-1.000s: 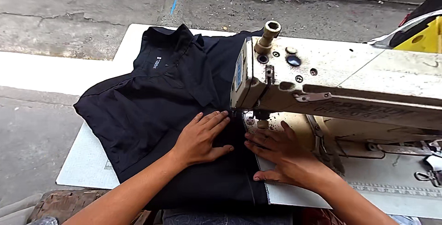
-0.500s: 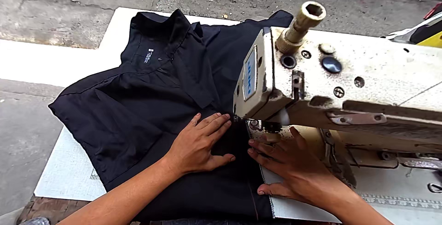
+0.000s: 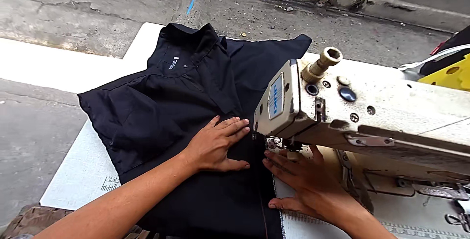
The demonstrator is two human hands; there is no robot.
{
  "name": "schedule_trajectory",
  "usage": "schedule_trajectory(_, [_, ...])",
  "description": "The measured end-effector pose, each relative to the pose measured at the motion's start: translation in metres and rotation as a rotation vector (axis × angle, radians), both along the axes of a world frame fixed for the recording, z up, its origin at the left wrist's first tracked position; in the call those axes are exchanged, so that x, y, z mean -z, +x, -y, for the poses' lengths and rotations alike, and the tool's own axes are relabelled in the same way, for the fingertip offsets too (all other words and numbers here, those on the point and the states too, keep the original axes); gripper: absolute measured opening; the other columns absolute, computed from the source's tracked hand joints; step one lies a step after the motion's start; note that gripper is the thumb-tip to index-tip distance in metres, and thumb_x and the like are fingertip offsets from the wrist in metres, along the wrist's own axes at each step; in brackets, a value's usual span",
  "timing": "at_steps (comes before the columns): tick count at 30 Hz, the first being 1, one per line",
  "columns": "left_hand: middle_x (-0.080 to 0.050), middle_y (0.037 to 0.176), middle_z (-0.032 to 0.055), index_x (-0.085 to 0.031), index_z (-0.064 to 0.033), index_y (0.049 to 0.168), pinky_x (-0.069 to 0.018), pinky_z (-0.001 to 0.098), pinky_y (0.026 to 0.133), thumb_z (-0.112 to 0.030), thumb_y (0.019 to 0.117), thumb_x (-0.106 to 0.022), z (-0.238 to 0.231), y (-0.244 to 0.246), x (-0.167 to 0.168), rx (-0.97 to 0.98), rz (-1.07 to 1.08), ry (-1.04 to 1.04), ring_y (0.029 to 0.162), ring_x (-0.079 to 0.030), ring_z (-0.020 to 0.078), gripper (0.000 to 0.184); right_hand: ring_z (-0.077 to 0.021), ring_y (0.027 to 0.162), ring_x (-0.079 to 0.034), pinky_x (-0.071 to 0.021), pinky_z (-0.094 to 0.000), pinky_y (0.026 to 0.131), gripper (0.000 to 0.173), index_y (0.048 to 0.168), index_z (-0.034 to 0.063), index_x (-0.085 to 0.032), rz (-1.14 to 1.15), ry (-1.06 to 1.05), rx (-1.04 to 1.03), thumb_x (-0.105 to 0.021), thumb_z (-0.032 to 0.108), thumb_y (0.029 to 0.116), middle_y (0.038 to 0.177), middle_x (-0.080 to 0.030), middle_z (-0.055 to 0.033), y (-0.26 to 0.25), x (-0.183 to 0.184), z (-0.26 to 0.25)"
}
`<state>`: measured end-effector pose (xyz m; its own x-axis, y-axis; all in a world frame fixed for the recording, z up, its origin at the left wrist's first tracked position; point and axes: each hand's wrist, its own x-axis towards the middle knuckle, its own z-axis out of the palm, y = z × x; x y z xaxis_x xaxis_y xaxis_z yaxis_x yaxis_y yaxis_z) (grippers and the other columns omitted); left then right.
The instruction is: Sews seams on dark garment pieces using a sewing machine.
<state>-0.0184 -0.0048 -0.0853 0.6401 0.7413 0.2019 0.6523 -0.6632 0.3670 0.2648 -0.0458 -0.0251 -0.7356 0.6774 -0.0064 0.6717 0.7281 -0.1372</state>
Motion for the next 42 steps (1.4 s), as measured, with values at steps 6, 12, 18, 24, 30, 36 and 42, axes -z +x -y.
schedule_trajectory(6, [-0.052,0.155,0.003,-0.059,-0.0164,0.145,-0.038,0.0636,0.111,-0.075,0.0928,-0.044,-0.006,-0.001,0.003,0.004,0.01,-0.019,0.146,-0.045,0.0241,0.079,-0.0387,0.132,-0.056,-0.0278,-0.0831,0.098,0.088,0.142,0.0165,-0.061,0.026,-0.013,0.018,-0.048,0.08,0.0837,0.148,-0.058,-0.0055,-0.001,-0.002,-0.003])
schedule_trajectory(12, [-0.05,0.157,0.0032,-0.059,-0.0173,0.146,-0.0351,0.0642,0.113,-0.077,0.0916,-0.042,-0.031,-0.006,0.006,0.089,0.001,-0.001,0.147,-0.043,0.0247,0.082,-0.0412,0.134,-0.053,-0.0277,-0.0825,0.098,0.086,0.143,0.0165,-0.06,0.047,-0.01,0.032,-0.051,0.078,0.0847,0.15,-0.056,-0.0065,-0.007,-0.003,-0.009])
schedule_trajectory(18, [-0.05,0.156,0.0042,-0.062,-0.0161,0.143,-0.0335,0.0639,0.114,-0.076,0.0897,-0.046,-0.057,-0.008,0.004,0.165,-0.008,-0.001,0.147,-0.043,0.0264,0.082,-0.043,0.134,-0.053,-0.0293,-0.0828,0.096,0.078,0.14,0.0168,-0.063,0.015,0.02,0.027,-0.051,0.073,0.088,0.148,-0.058,-0.007,-0.013,-0.003,-0.008])
schedule_trajectory(24, [-0.049,0.156,0.0071,-0.062,-0.0146,0.143,-0.0308,0.0664,0.115,-0.075,0.0888,-0.047,-0.077,-0.008,0.002,0.217,-0.008,0.006,0.147,-0.042,0.0279,0.082,-0.0349,0.132,-0.054,-0.0296,-0.0774,0.1,0.069,0.137,0.0261,-0.065,-0.068,0.167,0.038,-0.044,0.073,0.0916,0.146,-0.059,0.0,-0.011,0.014,0.024])
schedule_trajectory(30, [-0.05,0.156,0.0069,-0.062,-0.0127,0.142,-0.0348,0.0646,0.113,-0.073,0.0901,-0.044,-0.084,-0.007,-0.002,0.206,-0.068,0.12,0.145,-0.045,0.028,0.082,-0.0403,0.128,-0.057,-0.03,-0.0819,0.096,0.07,0.135,0.0238,-0.068,-0.11,0.076,0.09,-0.051,0.072,0.088,0.144,-0.061,-0.0034,-0.012,0.011,0.022])
schedule_trajectory(36, [-0.065,0.139,0.0111,-0.069,-0.0061,0.127,-0.0487,0.057,0.104,-0.041,0.1008,-0.051,0.067,0.017,-0.039,-0.022,0.062,0.08,0.131,-0.06,0.0312,0.047,-0.0286,0.138,-0.049,-0.0256,-0.0693,0.108,0.072,0.138,0.0303,-0.064,-0.095,0.161,0.09,-0.038,0.079,0.0916,0.15,-0.055,0.004,-0.004,0.024,0.058])
schedule_trajectory(42, [-0.053,0.153,0.0109,-0.061,-0.0129,0.14,-0.0393,0.0652,0.109,-0.064,0.094,-0.048,0.083,0.005,-0.021,-0.022,0.047,-0.074,0.141,-0.051,0.0321,0.07,-0.0306,0.135,-0.053,-0.029,-0.0717,0.105,0.073,0.138,0.0261,-0.065,-0.096,0.138,0.138,-0.041,0.077,0.0918,0.149,-0.057,0.0034,-0.003,0.022,0.057])
